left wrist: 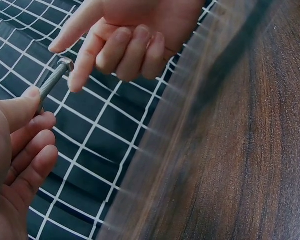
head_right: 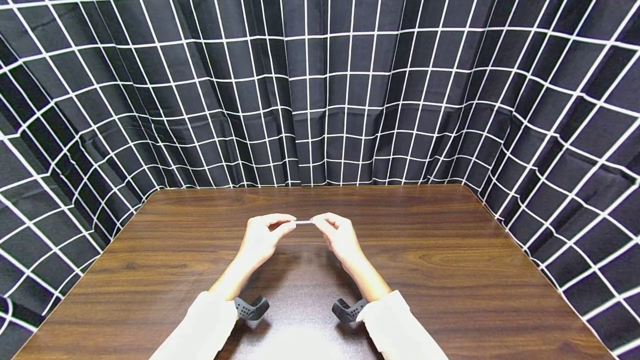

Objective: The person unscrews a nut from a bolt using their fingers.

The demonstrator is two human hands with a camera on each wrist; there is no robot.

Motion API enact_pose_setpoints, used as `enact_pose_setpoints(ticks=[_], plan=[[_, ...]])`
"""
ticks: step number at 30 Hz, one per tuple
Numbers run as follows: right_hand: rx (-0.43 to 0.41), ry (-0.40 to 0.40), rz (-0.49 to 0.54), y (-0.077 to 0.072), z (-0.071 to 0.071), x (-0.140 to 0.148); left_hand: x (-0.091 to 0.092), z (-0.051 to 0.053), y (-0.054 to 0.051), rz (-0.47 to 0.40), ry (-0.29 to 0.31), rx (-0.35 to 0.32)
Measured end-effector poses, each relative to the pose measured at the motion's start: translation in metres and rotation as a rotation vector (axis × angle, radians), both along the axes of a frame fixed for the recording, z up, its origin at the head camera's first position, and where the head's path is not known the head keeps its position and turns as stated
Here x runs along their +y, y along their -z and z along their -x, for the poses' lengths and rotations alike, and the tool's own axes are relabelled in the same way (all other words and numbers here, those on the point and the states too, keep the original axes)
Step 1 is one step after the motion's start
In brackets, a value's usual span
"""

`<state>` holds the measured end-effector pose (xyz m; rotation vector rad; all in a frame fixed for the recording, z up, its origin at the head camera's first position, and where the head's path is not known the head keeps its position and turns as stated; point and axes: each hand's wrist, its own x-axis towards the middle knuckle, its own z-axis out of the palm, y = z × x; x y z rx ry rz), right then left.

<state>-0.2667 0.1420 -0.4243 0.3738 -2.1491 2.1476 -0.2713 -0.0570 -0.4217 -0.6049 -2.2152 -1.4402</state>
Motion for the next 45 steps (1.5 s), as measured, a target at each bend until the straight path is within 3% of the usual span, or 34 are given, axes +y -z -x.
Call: enact_pose_setpoints(ticks=[3, 9, 14, 18, 25, 33, 42, 45], plan=[[-0.031, 0.006, -0.038, -0.001, 0.0, 0.0, 0.001, 0.0, 0.0, 0.001, 0.003, -0.006], [-0.064, -0.036, -0.08, -0.017, -0.011, 0.0, 0.002, -0.001, 0.001, -0.003, 0.017, -0.015], [-0.07, -0.03, -0.048, -0.003, 0.0, 0.002, 0.003, 0.0, 0.001, -0.014, 0.02, -0.002], [-0.071, -0.02, -0.019, -0.001, 0.0, 0.003, 0.003, 0.001, 0.002, -0.023, 0.032, -0.001], [-0.069, -0.048, -0.067, -0.004, 0.0, 0.005, 0.002, 0.001, 0.002, -0.011, 0.022, -0.02], [0.011, -0.069, -0.094, -0.025, -0.015, 0.002, 0.001, 0.0, 0.001, 0.007, 0.01, -0.041], [0.07, -0.049, -0.086, -0.003, 0.002, 0.006, 0.001, -0.001, -0.001, 0.003, 0.02, -0.027], [0.114, -0.041, -0.1, -0.006, 0.0, 0.006, 0.0, 0.0, 0.0, -0.006, 0.02, -0.039]])
